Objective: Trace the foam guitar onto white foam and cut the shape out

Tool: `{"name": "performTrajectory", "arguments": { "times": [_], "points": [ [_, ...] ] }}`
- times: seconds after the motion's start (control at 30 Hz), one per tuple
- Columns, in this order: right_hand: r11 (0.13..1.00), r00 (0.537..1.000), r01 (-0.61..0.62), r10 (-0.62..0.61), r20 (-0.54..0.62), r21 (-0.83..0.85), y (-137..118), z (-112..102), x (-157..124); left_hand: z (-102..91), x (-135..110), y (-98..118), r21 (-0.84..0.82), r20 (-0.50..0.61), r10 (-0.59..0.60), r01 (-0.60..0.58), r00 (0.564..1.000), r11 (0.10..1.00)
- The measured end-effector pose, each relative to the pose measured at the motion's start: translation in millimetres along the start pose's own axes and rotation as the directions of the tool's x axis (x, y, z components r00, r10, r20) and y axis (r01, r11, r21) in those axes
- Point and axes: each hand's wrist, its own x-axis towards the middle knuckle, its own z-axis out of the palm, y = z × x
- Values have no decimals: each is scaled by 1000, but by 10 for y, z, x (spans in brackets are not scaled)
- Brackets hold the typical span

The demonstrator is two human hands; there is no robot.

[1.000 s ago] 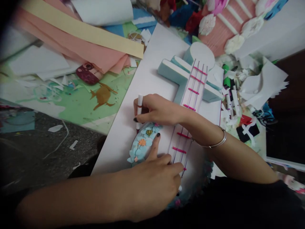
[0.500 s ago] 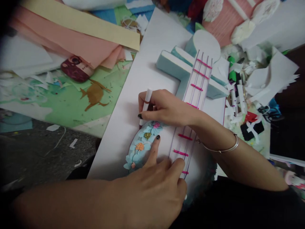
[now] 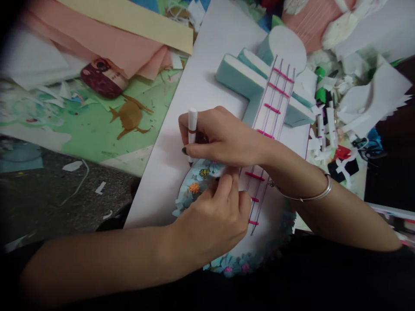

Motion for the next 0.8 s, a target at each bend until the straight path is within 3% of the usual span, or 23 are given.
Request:
{"name": "performTrajectory", "arguments": {
  "times": [0.1,0.23,0.47,0.8],
  "points": [
    [997,999,37,-38,15,69,-62,47,4,33,0,20,98,-63,15,-8,998,995],
    [988,984,94,-111,140,119,-113,118,28,42,2,41,209,-86,40,-21,996,978],
    [988,959,128,-146,241,92,-111,149,83,67,4,34,213,-90,54,-34,994,976],
    [990,968,134,-141,209,48,-82,110,88,67,-4,39,247,-69,55,-36,996,968]
  ]
}}
